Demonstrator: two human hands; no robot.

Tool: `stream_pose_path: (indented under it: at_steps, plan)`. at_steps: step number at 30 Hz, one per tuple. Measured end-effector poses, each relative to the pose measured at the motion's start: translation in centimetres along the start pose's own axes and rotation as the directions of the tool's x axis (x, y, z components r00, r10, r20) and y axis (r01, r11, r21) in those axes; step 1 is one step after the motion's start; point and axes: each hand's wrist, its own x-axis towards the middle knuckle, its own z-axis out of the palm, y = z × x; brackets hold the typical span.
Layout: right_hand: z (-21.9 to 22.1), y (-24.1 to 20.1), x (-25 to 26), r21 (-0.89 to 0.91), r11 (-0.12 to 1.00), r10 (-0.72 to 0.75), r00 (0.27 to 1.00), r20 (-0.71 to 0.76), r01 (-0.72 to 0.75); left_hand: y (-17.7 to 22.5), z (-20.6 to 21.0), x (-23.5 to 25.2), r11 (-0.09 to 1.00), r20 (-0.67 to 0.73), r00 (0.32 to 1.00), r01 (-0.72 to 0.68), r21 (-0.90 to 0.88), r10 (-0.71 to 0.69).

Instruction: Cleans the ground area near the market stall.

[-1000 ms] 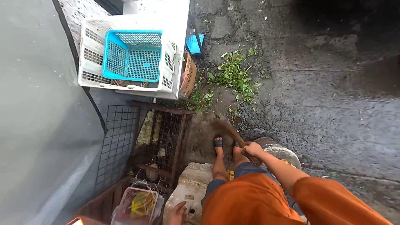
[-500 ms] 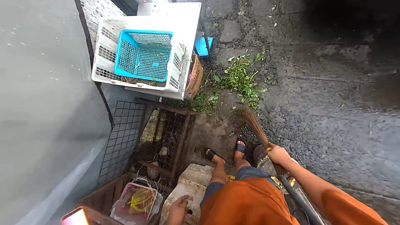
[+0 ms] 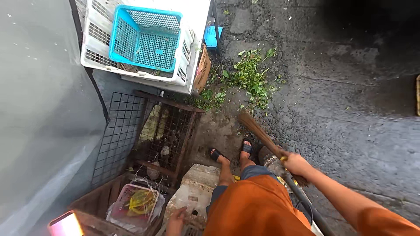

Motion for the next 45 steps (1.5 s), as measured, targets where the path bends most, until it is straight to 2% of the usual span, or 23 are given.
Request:
stream_pose_path:
  at_steps: [2,5,7,9,13,16,18,20,23,25,28,32,34,37,39,42,45]
  plan:
    - [1.2,0.1,-0.9,-0.013,1.000,-0.001,0.998,0.062,0.002,-1.6,0.2,0.8,0.999,-0.003,1.000,0.024,-0.031,-0.024]
    - [2.7,0.4,2.8,-0.079,0.996,0.047,0.993,0.104,-0.039,-2.4,1.1,0.9,0.996,0.012,0.997,0.077,-0.055,-0.076]
    - [3.0,0.6,4.9,-0.110,0.990,0.090,0.996,0.025,-0.087,-1.3,1.4,0.5,0.997,0.020,0.997,0.069,-0.046,-0.068]
    - [3.6,1.3,3.8,-0.101,0.992,0.069,0.998,-0.001,-0.069,0.1,1.0,-0.4,0.998,-0.005,1.000,0.027,-0.057,-0.027]
    - [5.8,3.0,-0.5,-0.133,0.991,0.024,0.996,0.091,-0.012,1.7,0.8,-1.1,0.994,-0.050,0.997,-0.067,-0.081,0.063]
    - [6.6,2.8,2.9,-0.118,0.991,0.076,0.995,0.068,-0.068,1.9,1.2,-0.5,0.996,-0.021,0.997,-0.070,-0.050,0.069]
    - [5.5,2.0,5.5,-0.094,0.988,0.117,0.993,-0.023,-0.118,1.9,1.3,-0.4,0.999,-0.006,0.999,-0.045,-0.002,0.045]
    - [4.6,2.0,5.3,-0.093,0.990,0.098,0.994,-0.043,-0.102,1.7,1.0,-0.7,0.999,-0.015,0.999,-0.033,0.005,0.033]
    - [5.0,3.1,1.6,-0.093,0.996,-0.008,1.000,0.025,0.010,1.5,0.1,-1.7,0.997,-0.058,0.998,-0.024,-0.080,0.019]
    - [5.6,3.9,0.3,-0.120,0.993,-0.002,0.996,0.087,0.013,1.1,0.2,-1.7,0.996,-0.071,0.997,-0.011,-0.090,0.005]
    - [5.5,4.0,3.8,-0.144,0.989,0.054,0.996,0.069,-0.044,0.2,1.5,-0.9,0.999,-0.038,0.999,0.003,-0.040,-0.005]
    - [2.0,2.7,8.4,-0.088,0.993,0.075,0.994,-0.078,-0.082,0.8,2.6,-1.5,0.999,-0.009,1.000,0.001,0.037,-0.001]
    - [1.9,3.2,7.0,-0.106,0.994,0.031,0.998,-0.057,-0.037,1.2,2.4,-2.4,1.000,-0.034,0.999,-0.015,0.009,0.015]
    - [3.4,4.8,2.2,-0.139,0.990,-0.026,1.000,0.015,0.028,1.4,2.0,-3.0,0.998,-0.083,0.996,-0.036,-0.054,0.032]
    - [4.5,5.6,1.4,-0.152,0.987,-0.035,0.997,0.072,0.046,1.0,2.1,-3.1,0.997,-0.083,0.996,-0.028,-0.072,0.022]
    - [3.7,5.3,5.5,-0.154,0.988,-0.007,0.998,0.059,0.016,0.1,3.2,-2.5,0.998,-0.047,0.999,0.007,-0.063,-0.010]
    - [0.1,1.9,7.7,-0.122,0.993,0.001,0.999,-0.037,-0.005,-0.4,3.6,-3.2,0.998,-0.030,0.998,0.051,-0.044,-0.052]
